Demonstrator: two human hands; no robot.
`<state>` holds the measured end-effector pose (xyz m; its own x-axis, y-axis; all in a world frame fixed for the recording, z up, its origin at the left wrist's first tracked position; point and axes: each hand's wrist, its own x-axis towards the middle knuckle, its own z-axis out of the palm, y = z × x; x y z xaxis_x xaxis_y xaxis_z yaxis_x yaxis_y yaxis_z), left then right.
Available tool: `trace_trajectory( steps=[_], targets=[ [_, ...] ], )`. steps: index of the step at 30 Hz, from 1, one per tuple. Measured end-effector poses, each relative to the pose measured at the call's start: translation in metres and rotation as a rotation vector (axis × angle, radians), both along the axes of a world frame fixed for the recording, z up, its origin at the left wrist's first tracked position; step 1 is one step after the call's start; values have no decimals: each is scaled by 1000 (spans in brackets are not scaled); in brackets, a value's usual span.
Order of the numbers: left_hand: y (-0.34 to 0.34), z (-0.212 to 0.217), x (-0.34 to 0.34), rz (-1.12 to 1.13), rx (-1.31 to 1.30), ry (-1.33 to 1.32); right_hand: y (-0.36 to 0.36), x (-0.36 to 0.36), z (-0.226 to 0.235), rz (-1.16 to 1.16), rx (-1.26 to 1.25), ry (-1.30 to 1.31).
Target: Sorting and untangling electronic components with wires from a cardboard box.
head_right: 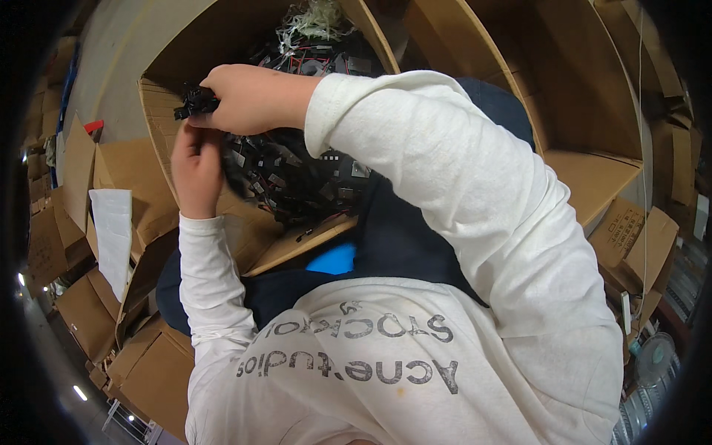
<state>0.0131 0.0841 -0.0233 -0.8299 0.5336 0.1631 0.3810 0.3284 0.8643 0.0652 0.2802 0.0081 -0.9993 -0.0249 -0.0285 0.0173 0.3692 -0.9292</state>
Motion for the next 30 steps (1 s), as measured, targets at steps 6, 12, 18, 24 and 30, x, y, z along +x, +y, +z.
trace_trajectory(
  steps=[6,12,18,24,30],
  targets=[
    [6,-16,-26,-47,121,-52,10,3,-2,-267,-586,-29],
    [-99,-198,-144,-22,-590,-81,39,-9,32,-190,-848,12],
    [-51,-255,-106,42,-1117,54,31,-12,20,-732,291,194],
    [-34,-256,-80,107,-1230,126,53,-34,-19,-490,-197,190],
    [-52,-211,-74,106,-1258,205,45,-25,-17,-453,-170,238]
  ],
)
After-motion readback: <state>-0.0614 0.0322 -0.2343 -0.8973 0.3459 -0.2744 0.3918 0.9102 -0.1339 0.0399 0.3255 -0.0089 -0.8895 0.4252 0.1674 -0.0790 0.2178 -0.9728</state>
